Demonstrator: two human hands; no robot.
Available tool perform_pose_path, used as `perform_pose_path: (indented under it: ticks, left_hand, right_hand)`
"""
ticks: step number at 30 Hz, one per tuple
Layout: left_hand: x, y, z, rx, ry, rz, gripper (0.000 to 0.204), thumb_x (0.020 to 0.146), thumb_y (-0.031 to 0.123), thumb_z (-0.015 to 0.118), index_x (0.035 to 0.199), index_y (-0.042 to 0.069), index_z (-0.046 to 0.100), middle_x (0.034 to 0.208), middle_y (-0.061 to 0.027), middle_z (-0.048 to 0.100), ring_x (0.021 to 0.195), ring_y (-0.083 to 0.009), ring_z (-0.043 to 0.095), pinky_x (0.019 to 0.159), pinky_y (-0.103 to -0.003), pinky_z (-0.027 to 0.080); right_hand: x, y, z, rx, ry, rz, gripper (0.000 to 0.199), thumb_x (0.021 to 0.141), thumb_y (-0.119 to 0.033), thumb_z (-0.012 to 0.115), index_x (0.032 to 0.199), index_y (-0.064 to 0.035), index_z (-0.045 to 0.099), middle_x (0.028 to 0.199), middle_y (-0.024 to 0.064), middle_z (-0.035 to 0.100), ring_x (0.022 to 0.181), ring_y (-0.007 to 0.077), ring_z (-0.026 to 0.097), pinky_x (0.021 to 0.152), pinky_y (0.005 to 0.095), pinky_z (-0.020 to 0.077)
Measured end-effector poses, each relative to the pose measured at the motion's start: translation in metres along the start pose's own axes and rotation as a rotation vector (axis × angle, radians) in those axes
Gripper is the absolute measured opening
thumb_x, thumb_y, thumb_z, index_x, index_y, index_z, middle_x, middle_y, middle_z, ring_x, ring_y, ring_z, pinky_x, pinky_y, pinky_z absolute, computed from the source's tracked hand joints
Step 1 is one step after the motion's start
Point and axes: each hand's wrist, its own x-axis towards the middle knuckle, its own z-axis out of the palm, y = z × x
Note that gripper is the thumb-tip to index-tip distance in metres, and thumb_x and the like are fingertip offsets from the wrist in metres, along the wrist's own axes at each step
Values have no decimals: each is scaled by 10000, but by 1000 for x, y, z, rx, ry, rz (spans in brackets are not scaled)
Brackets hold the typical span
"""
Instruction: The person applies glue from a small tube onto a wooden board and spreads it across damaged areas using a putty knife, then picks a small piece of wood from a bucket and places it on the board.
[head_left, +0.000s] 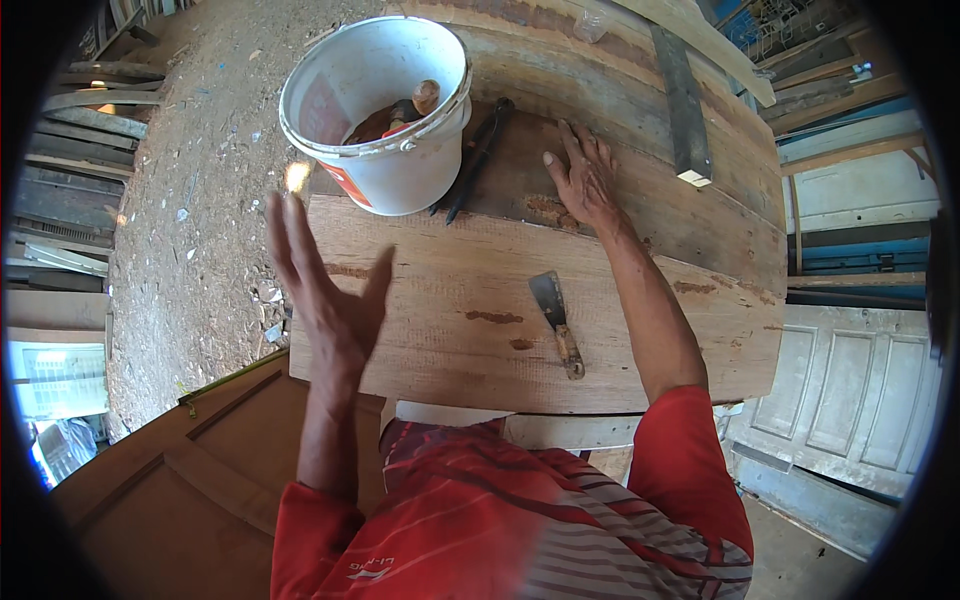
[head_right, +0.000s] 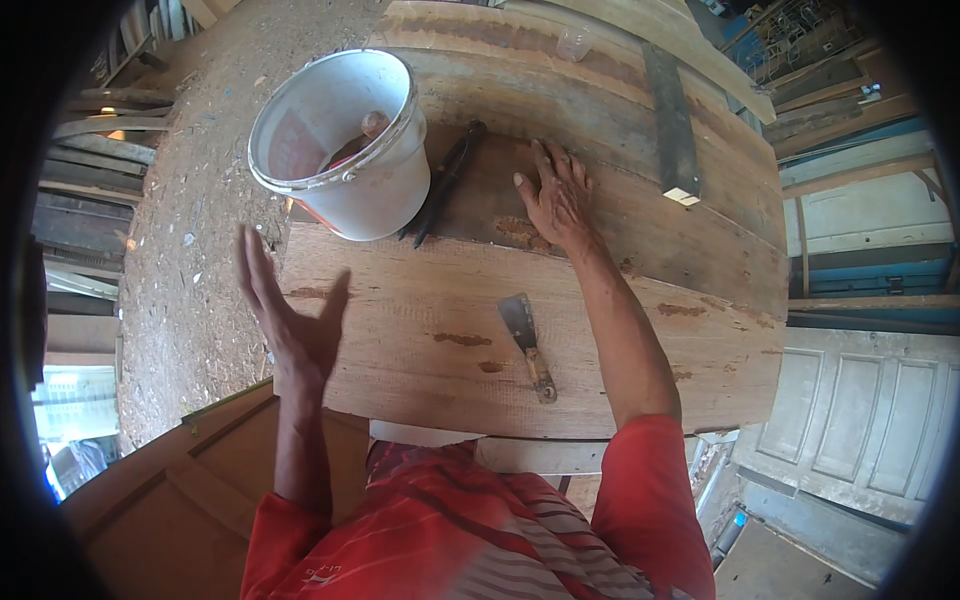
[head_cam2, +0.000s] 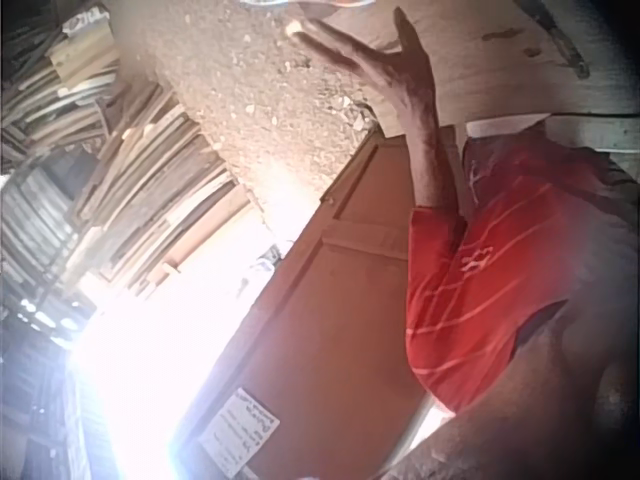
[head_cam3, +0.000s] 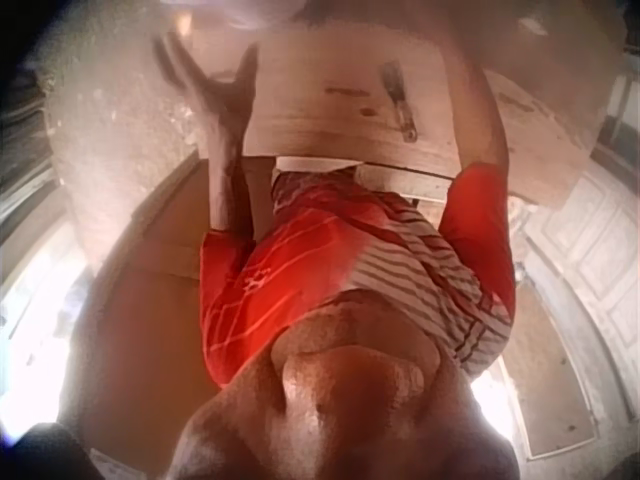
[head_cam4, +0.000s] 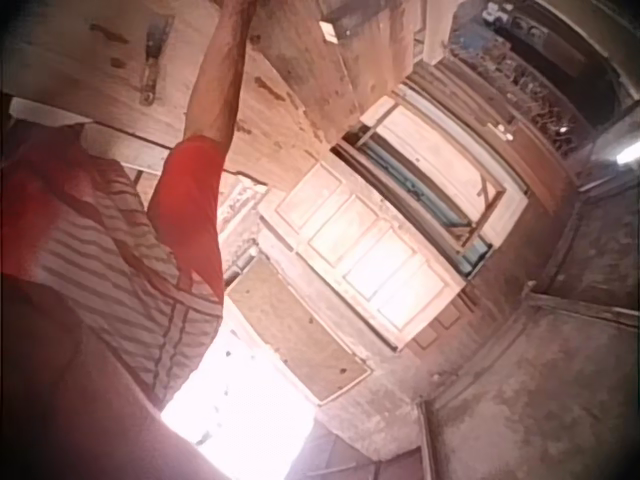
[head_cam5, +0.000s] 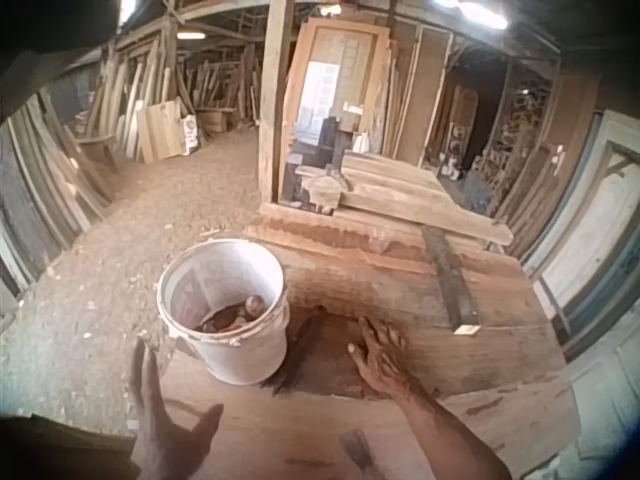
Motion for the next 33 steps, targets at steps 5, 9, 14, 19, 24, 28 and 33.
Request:
perform_pose_path:
  ticks: [5,9,14,19,24,28,33]
  left_hand:
    - [78,-23,8,23,-131,38,925,681,71,940,1482,185,492,1650,-195,297,1489,-405,382,1137,-555,486]
    - [108,-34,18,-114,-214,46,724,661,63,950,1280,87,577,1615,-170,366,1399,-379,509,1072,-511,573]
    - [146,-41,42,-125,-172,141,679,649,89,957,1231,65,609,1587,-186,408,1330,-390,577,1060,-500,583]
    - [185,-28,52,-127,-255,208,613,661,38,931,1196,35,633,1562,-130,449,1355,-334,564,1120,-512,540]
    - [209,-23,66,-14,-153,366,557,716,111,919,1194,21,648,1497,-104,531,1292,-315,609,1068,-403,561]
    - [238,-16,107,-258,-126,222,532,620,73,957,1044,-1,644,1359,-187,599,1267,-386,572,1030,-446,493]
    - [253,-40,160,-268,-102,335,570,633,95,962,1077,-16,623,1348,-230,589,1244,-372,583,1035,-452,489]
  right_hand:
    - [2,-5,-2,8,35,-17,676,1038,-523,511,1574,-119,431,1594,136,427,1433,407,391,1152,586,328]
    - [-1,1,-1,43,66,-6,659,1035,-483,524,1572,-113,431,1582,139,443,1427,404,398,1155,575,332]
    - [1,-1,1,67,80,-17,653,1026,-430,546,1580,-109,416,1588,140,436,1431,392,397,1156,576,335]
    - [-1,-3,0,53,54,1,667,1019,-420,559,1589,-113,402,1593,149,420,1435,388,390,1153,580,337]
    - [0,0,1,35,33,4,672,1018,-427,563,1595,-126,397,1593,158,410,1433,392,385,1148,585,336]
    - [1,-4,-5,5,-19,29,663,1017,-435,567,1599,-164,400,1599,160,391,1424,404,383,1139,595,334]
    - [3,-11,-9,-7,-34,30,635,1022,-441,562,1597,-214,414,1607,161,370,1424,414,375,1129,613,329]
